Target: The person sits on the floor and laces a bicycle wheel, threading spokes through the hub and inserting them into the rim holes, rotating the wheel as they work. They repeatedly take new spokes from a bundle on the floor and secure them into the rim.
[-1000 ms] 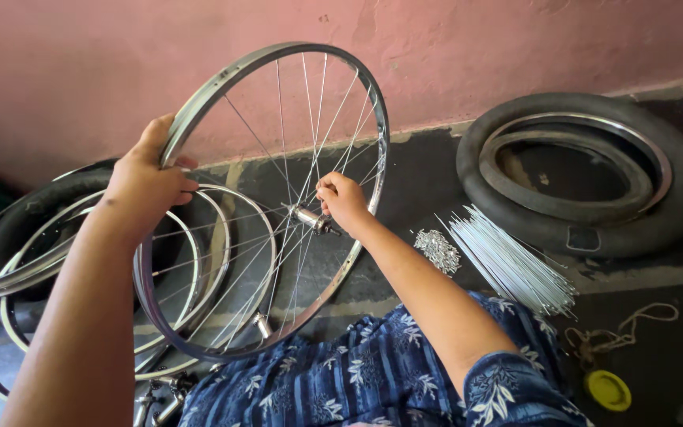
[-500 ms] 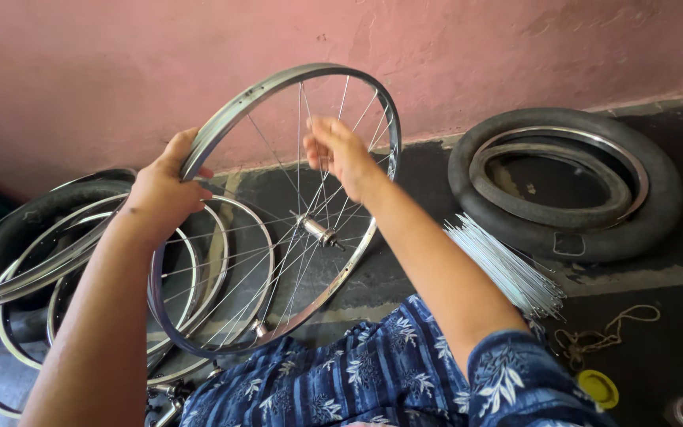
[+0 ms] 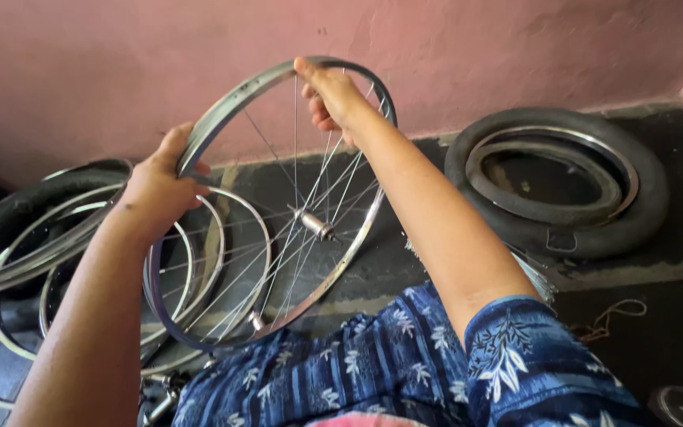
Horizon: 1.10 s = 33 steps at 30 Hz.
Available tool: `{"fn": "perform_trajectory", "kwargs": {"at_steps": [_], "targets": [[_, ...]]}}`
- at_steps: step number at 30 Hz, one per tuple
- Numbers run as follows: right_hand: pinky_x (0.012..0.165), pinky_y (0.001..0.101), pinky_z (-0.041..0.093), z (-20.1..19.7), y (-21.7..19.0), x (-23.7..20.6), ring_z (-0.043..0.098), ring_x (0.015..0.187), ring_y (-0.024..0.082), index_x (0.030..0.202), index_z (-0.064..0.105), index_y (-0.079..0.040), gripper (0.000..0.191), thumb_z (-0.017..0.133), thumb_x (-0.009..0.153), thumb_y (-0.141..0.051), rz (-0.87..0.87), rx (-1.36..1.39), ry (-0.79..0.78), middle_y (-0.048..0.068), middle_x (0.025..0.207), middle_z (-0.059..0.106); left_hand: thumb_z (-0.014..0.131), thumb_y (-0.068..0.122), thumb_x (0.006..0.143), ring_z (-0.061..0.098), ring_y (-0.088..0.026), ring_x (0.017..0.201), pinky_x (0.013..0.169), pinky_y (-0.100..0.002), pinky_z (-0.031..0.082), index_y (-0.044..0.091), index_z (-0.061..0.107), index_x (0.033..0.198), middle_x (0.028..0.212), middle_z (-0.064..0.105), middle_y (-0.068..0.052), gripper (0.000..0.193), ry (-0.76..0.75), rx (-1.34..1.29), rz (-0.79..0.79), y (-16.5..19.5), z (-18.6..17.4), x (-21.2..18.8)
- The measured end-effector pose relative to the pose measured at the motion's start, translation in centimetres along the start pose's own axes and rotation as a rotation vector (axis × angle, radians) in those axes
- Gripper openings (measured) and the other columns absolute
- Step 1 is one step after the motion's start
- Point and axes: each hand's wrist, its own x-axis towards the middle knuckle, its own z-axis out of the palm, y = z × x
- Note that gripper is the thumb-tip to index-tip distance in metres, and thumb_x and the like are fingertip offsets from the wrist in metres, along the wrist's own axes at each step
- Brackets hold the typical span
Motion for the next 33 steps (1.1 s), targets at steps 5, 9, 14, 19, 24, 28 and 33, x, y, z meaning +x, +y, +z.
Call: {"fn": "perform_trajectory", "kwargs": {"at_steps": [5,9,14,19,24,28,33], "targets": [[0.049,0.0246,0.044,-0.5,0.6,-2.0,0.054,0.056,0.010,0.083,0.056,-0.013,0.058,0.062,0.086,-0.070,-0.077,0.014,-0.003,0.001,0.067,0.054,0.057,-0.014,0.083,0.071,-0.018,0.087,0.069,-0.030,0.058,0.026,0.044,0.153,0.114,0.070,-0.009,0.081,0.001,-0.023,-0.010,-1.3,0.0,0.1],[0.076,0.0270,0.062,3.2,0.4,-7.0,0.070,0.085,0.012,0.104,0.062,-0.011,0.027,0.069,0.095,-0.035,-0.299,0.159,-0.413,0.001,0.091,0.070,0.053,-0.015,0.086,0.070,-0.017,0.085,0.069,-0.029,0.060,0.027,0.045,0.153,0.116,0.068,-0.010,0.080,0.004,-0.066,-0.043,-1.9,-0.5,0.4],[0.100,0.0328,0.058,7.3,2.7,-14.6,0.072,0.111,0.016,0.127,0.064,-0.007,0.034,0.067,0.093,-0.010,-0.379,-0.233,-0.774,0.006,0.116,0.075,0.052,-0.014,0.087,0.070,-0.017,0.084,0.068,-0.030,0.059,0.026,0.043,0.153,0.115,0.068,-0.010,0.079,0.021,-0.107,-0.072,-2.4,-0.7,0.6],[0.095,0.0320,0.056,2.0,10.3,-12.3,0.069,0.107,0.016,0.134,0.063,-0.006,0.044,0.070,0.090,-0.009,-0.320,-0.228,-0.553,0.007,0.127,0.072,0.052,-0.012,0.088,0.071,-0.018,0.084,0.069,-0.031,0.060,0.025,0.041,0.155,0.114,0.070,-0.011,0.077,0.061,-0.126,-0.083,-3.8,-0.8,0.4],[0.085,0.0454,0.057,-12.1,22.6,-10.4,0.071,0.101,0.036,0.114,0.070,-0.010,0.028,0.075,0.088,-0.019,-0.067,-0.888,0.109,0.014,0.107,0.073,0.054,-0.012,0.086,0.070,-0.020,0.086,0.071,-0.032,0.059,0.024,0.041,0.153,0.116,0.068,-0.011,0.077,0.060,-0.164,-0.090,-5.6,-1.4,0.3],[0.100,0.0475,0.055,-20.9,29.0,-15.1,0.064,0.123,0.035,0.125,0.067,-0.013,0.043,0.078,0.084,-0.020,0.504,-1.426,-0.145,0.013,0.132,0.067,0.052,-0.011,0.091,0.069,-0.021,0.090,0.073,-0.033,0.059,0.023,0.042,0.153,0.118,0.067,-0.012,0.071,0.071,-0.161,-0.104,-6.3,-1.8,0.9],[0.102,0.0411,0.055,-25.1,32.3,-20.5,0.068,0.122,0.029,0.120,0.073,-0.013,0.050,0.084,0.080,-0.041,0.728,-1.501,-0.378,0.013,0.128,0.072,0.048,-0.012,0.092,0.070,-0.022,0.094,0.075,-0.033,0.059,0.023,0.042,0.153,0.122,0.068,-0.012,0.070,0.060,-0.161,-0.115,-6.7,-1.9,1.2]]}}
